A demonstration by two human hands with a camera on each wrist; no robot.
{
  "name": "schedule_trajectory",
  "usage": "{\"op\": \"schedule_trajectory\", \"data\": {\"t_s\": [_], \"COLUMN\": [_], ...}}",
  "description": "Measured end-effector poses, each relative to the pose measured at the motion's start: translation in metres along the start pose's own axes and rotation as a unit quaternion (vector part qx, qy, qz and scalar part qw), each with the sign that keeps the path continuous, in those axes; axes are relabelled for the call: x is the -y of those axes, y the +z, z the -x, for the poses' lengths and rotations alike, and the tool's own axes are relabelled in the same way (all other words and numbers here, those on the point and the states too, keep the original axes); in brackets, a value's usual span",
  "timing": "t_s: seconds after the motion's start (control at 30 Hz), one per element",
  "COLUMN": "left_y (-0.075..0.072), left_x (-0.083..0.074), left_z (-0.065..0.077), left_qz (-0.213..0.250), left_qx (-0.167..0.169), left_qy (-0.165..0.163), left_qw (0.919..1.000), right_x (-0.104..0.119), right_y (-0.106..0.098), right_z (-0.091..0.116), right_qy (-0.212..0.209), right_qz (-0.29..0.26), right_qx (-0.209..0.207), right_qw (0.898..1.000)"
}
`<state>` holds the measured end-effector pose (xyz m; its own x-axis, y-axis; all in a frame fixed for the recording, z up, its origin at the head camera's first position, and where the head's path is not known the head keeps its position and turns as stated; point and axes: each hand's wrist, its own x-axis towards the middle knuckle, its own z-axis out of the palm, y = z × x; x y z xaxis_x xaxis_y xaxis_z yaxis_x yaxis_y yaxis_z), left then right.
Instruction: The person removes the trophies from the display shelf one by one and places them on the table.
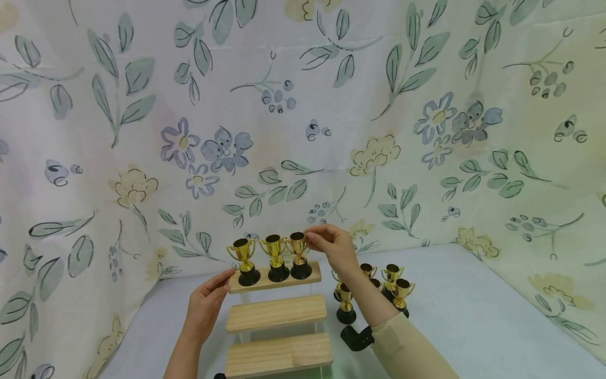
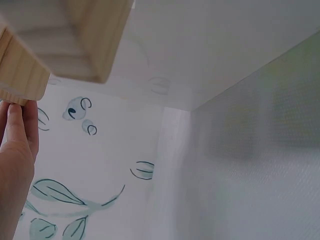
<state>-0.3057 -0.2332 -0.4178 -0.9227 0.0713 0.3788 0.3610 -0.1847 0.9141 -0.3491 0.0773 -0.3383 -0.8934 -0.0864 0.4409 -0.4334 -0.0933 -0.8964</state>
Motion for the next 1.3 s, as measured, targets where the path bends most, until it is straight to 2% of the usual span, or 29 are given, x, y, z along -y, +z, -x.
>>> {"op": "schedule_trajectory", "data": {"t_s": [0.3, 1.3], "left_y": [0.001, 0.001], "left_x": [0.0, -0.001], "left_z": [0.0, -0.001], "left_qz": [0.007, -0.003], "left_qx": [0.008, -0.002], "left_qy": [0.005, -0.01], "left_qw": [0.9999, 0.9999], "right_x": [-0.001, 0.006], "right_y": [-0.004, -0.053], "right_z": [0.005, 0.042], "right_qy": [-0.012, -0.004], "right_qz": [-0.018, -0.002], "right_qx": [0.007, -0.089], "right_qw": [1.0, 0.996]}}
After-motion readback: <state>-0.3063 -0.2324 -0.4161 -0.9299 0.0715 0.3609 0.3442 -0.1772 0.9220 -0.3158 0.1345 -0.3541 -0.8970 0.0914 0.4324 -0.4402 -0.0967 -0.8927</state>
